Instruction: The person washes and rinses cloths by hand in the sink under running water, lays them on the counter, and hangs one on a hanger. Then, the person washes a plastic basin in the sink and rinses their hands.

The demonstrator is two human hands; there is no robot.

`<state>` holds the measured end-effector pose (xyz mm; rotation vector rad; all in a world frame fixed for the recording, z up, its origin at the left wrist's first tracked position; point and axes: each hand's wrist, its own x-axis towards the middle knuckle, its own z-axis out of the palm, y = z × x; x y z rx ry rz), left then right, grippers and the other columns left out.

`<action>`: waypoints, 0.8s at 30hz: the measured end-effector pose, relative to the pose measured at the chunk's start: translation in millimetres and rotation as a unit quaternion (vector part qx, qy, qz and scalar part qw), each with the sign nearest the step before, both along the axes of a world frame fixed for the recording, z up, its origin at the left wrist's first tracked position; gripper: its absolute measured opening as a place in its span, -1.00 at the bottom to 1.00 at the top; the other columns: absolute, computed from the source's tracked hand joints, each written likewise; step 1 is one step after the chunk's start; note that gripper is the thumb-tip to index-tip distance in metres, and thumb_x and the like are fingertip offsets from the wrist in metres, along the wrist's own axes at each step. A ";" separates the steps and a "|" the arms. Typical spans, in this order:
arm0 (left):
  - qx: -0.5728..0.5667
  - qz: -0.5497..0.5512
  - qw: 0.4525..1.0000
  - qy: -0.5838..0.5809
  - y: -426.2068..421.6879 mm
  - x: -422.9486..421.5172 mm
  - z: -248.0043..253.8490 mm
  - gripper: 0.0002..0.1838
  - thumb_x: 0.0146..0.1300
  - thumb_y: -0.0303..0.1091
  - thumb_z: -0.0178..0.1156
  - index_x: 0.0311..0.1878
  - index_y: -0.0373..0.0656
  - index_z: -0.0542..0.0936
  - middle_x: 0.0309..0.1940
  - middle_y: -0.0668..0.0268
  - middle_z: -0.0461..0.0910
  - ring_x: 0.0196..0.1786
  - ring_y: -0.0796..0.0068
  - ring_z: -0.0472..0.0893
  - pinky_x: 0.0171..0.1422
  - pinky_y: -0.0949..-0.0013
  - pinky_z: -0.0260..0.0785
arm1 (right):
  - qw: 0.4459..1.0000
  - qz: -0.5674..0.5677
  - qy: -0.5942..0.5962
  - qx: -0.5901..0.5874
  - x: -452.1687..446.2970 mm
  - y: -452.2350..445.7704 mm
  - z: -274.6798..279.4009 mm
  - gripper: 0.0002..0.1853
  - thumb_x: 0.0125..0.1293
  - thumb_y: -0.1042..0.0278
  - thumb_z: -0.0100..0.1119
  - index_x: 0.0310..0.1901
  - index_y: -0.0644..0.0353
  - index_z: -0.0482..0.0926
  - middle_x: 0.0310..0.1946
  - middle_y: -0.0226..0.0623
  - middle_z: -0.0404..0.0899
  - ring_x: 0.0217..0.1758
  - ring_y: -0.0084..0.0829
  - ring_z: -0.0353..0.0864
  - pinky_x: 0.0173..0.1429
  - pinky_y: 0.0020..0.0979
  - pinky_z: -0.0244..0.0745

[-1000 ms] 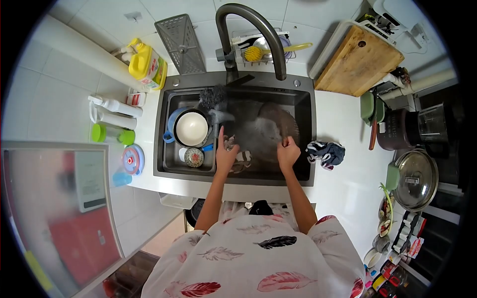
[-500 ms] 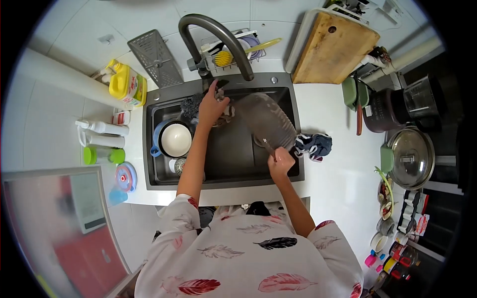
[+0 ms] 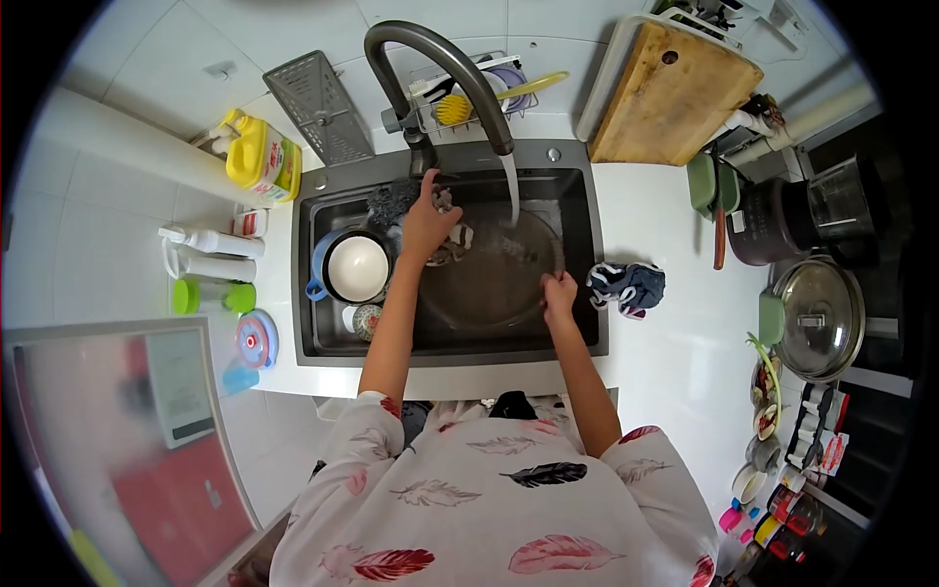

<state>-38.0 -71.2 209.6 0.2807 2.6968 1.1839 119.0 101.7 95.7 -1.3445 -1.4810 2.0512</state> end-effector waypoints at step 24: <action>0.101 0.034 0.991 -0.076 -48.2 96.1 -19.9 -0.55 -0.11 -0.31 0.14 -0.07 -0.16 0.39 -0.24 0.11 0.50 -0.16 0.21 0.50 -0.09 0.37 0.29 | 0.802 0.223 0.101 0.544 -4.6 -10.0 79.1 -0.76 -0.20 0.46 0.18 -0.70 0.18 0.25 -0.78 -0.29 0.31 -0.73 -0.30 0.35 -0.62 -0.40 0.24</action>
